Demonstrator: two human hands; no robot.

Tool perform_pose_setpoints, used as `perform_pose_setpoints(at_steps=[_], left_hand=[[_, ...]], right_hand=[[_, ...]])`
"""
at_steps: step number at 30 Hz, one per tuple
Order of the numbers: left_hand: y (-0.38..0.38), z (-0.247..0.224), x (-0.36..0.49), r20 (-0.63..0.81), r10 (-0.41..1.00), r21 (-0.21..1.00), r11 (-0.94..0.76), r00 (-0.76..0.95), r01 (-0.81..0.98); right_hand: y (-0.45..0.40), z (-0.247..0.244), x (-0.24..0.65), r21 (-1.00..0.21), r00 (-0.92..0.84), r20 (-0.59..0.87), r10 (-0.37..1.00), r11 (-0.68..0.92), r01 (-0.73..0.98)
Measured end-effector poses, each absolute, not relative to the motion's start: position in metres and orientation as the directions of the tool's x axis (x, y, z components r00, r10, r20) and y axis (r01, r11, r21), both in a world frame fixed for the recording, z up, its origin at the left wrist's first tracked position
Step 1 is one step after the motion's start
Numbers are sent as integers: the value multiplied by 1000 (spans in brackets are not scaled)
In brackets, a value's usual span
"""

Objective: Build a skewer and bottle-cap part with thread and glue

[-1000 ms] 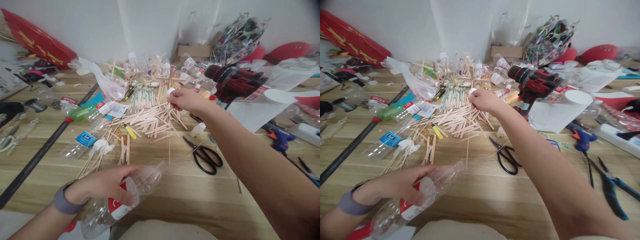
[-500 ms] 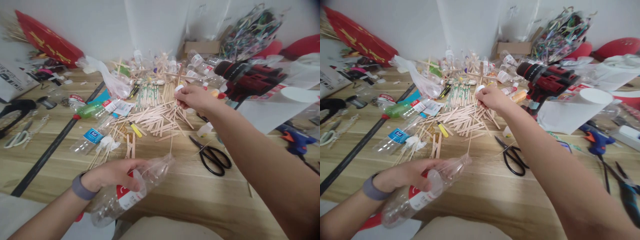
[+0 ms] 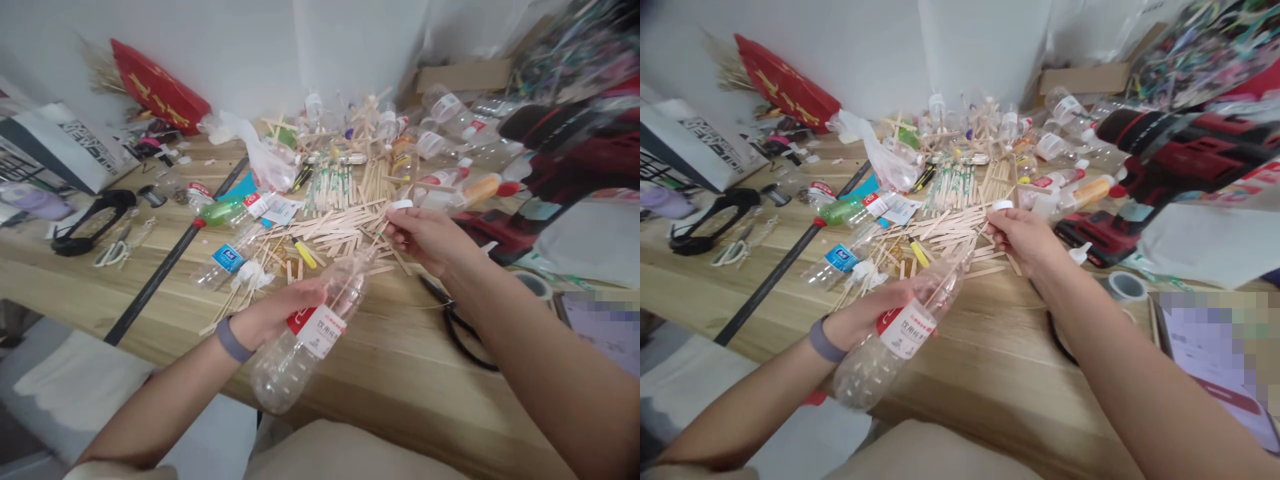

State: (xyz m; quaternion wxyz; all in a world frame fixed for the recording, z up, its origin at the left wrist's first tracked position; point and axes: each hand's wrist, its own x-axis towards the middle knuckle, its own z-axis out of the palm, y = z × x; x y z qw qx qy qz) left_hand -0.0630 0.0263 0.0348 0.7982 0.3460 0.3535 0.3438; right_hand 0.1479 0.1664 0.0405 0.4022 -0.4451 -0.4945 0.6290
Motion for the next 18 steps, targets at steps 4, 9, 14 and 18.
perform_pose_setpoints(at_steps=[4,9,14,18], left_hand=[[33,34,-61,-380,800,746,562,464,-358],[48,30,-59,-394,782,689,599,483,-408],[57,29,-57,-353,755,677,614,552,-406],[58,29,-56,-325,746,694,606,580,-390]], right_hand=[[159,36,141,-952,-319,-226,920,-279,-128],[154,38,136,-923,-337,-263,904,-338,-186],[149,45,136,-898,-334,-280,900,-369,-239],[149,48,138,-884,-350,-292,890,-390,-256]])
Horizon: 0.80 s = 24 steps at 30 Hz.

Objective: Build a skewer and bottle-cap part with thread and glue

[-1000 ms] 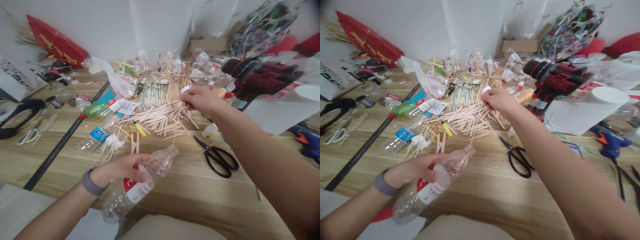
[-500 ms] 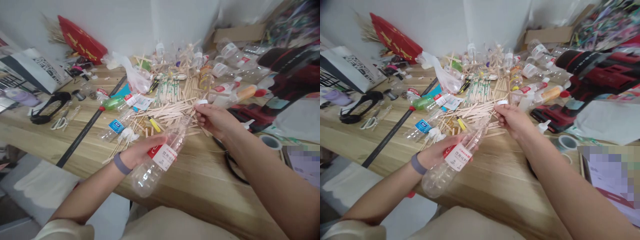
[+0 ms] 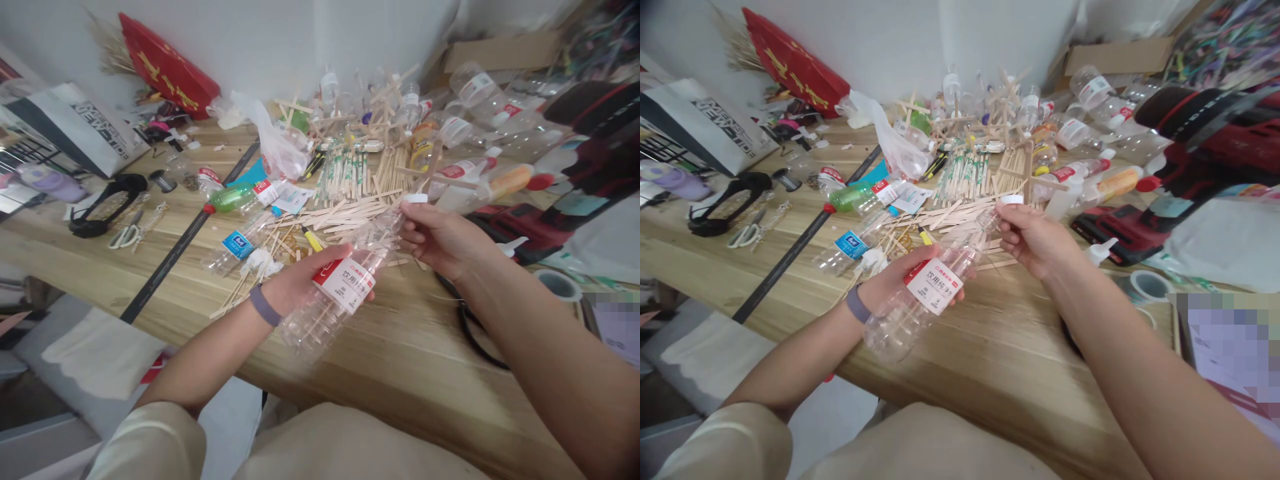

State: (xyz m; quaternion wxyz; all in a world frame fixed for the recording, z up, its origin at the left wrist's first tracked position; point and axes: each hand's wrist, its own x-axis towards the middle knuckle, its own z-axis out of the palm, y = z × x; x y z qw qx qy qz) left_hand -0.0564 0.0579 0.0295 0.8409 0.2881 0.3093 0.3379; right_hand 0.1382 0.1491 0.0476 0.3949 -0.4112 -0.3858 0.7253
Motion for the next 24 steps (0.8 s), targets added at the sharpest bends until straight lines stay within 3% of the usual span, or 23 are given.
perform_pose_setpoints(at_steps=[6,14,24], left_hand=[[58,24,-57,-291,777,721,562,558,-406],[61,24,-54,-241,743,673,592,625,-443],[59,37,-53,-153,736,729,535,660,-428]], right_hand=[[148,49,139,-885,-376,-257,890,-373,-279],[146,57,139,-937,-340,-126,932,-225,-268],[140,64,144,-970,-407,5,913,-94,-223]])
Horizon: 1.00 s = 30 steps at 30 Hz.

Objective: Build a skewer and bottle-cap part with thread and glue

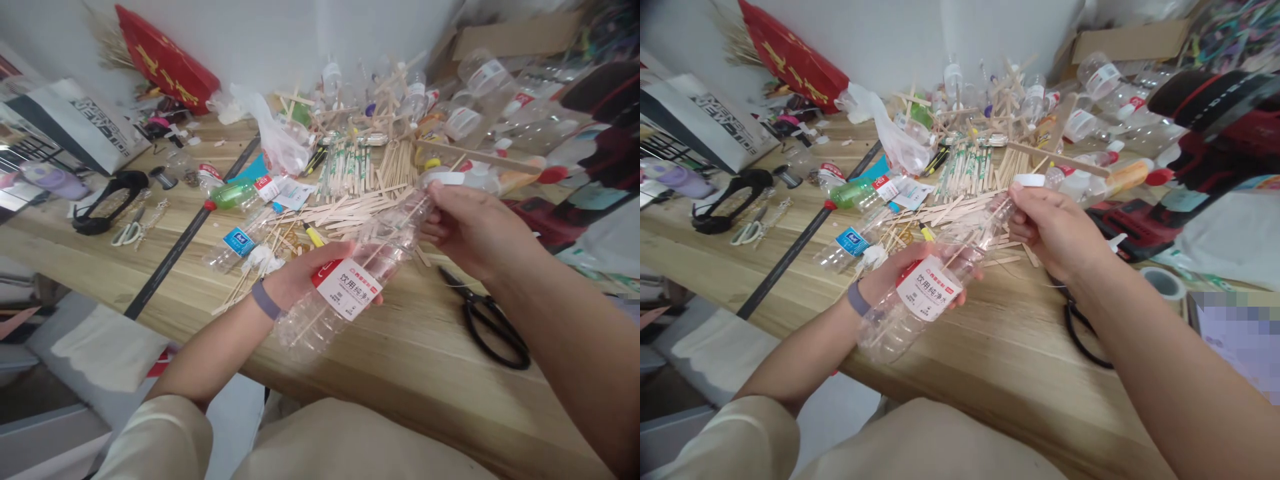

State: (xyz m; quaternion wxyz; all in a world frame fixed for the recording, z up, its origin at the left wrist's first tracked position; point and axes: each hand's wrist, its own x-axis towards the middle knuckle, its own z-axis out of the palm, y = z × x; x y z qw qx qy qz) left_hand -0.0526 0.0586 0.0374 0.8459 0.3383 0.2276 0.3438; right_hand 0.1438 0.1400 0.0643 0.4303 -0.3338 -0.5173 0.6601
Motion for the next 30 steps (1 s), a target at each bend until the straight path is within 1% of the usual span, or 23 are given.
perform_pose_setpoints(at_steps=[4,9,13,15,20,22,25,28,30], left_hand=[[53,48,-50,-182,774,772,495,607,-400],[50,55,-51,-189,785,837,444,590,-321],[51,56,-52,-195,777,868,421,599,-263],[51,56,-51,-191,781,874,411,595,-259],[52,53,-49,-129,790,880,370,600,-298],[52,51,-50,-117,792,888,354,600,-294],[51,50,-52,-114,789,892,349,604,-288],[50,50,-52,-116,787,881,363,605,-303],[50,50,-52,-112,783,866,379,612,-327]], right_hand=[[134,68,146,-976,-363,63,930,-19,-218],[130,73,150,-976,-391,34,920,-54,-212],[125,76,154,-983,-362,24,932,-44,-180],[123,76,155,-983,-342,35,939,-29,-180],[120,73,156,-984,-293,79,953,27,-178],[120,72,158,-987,-323,77,943,26,-158],[123,71,162,-990,-414,68,908,11,-138],[125,70,165,-990,-489,95,867,31,-138],[125,69,165,-991,-500,113,859,59,-122]])
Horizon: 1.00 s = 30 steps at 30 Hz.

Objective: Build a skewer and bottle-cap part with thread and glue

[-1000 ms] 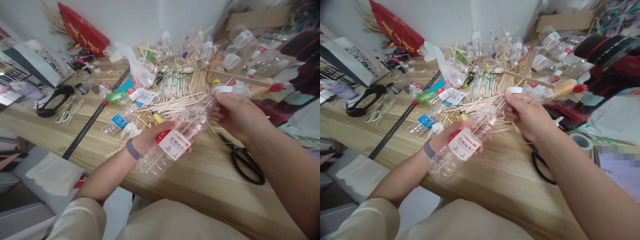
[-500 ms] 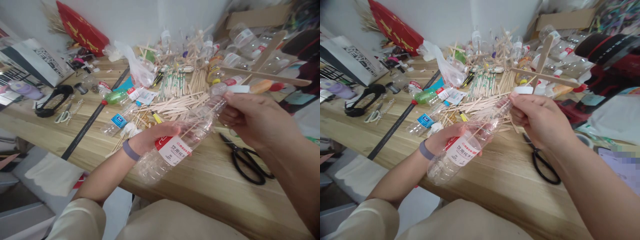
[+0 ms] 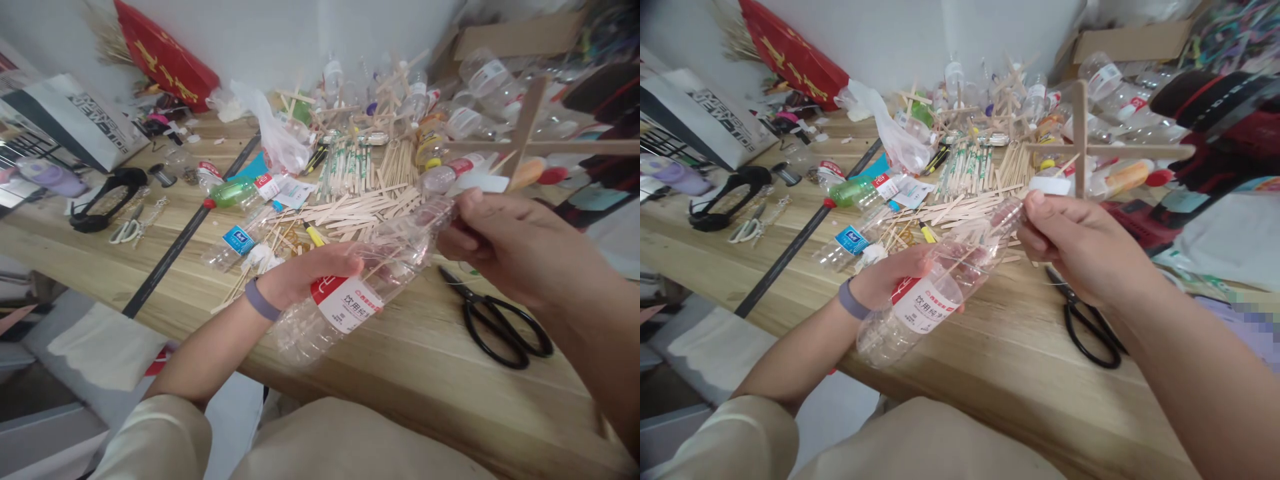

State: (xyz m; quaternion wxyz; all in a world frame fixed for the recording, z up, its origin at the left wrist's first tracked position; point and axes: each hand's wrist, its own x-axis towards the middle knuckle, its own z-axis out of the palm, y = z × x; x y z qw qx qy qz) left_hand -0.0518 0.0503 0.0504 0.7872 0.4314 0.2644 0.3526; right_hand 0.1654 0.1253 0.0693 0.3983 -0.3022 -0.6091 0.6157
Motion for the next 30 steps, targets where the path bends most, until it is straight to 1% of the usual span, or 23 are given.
perform_pose_setpoints(at_steps=[2,4,5,7,12,15,20,23,27,29,30], left_hand=[[50,50,-51,-103,784,847,392,612,-360],[49,49,-50,-97,790,835,396,606,-382],[48,49,-51,-101,793,836,395,601,-381],[46,47,-52,-104,791,840,395,603,-373],[42,42,-56,-163,783,838,431,600,-335],[40,38,-57,-175,781,847,430,600,-313],[39,36,-60,-190,792,864,416,580,-285],[38,38,-61,-209,774,866,431,597,-255],[38,38,-60,-204,761,857,443,615,-264],[37,39,-59,-204,763,856,443,613,-266],[37,39,-58,-207,766,856,443,608,-266]], right_hand=[[124,69,164,-989,-458,149,877,131,-70],[121,68,163,-970,-387,208,898,242,41],[119,68,163,-949,-365,233,901,293,116],[114,67,162,-905,-328,290,899,370,212],[103,60,162,-832,-182,402,897,441,336],[97,57,162,-773,-161,459,873,483,411],[89,55,163,-681,-224,538,813,575,454],[87,51,165,-665,-247,544,802,592,455],[84,45,169,-697,-277,503,819,574,430],[82,41,170,-759,-229,456,860,510,406],[81,39,171,-805,-178,419,890,455,380]])
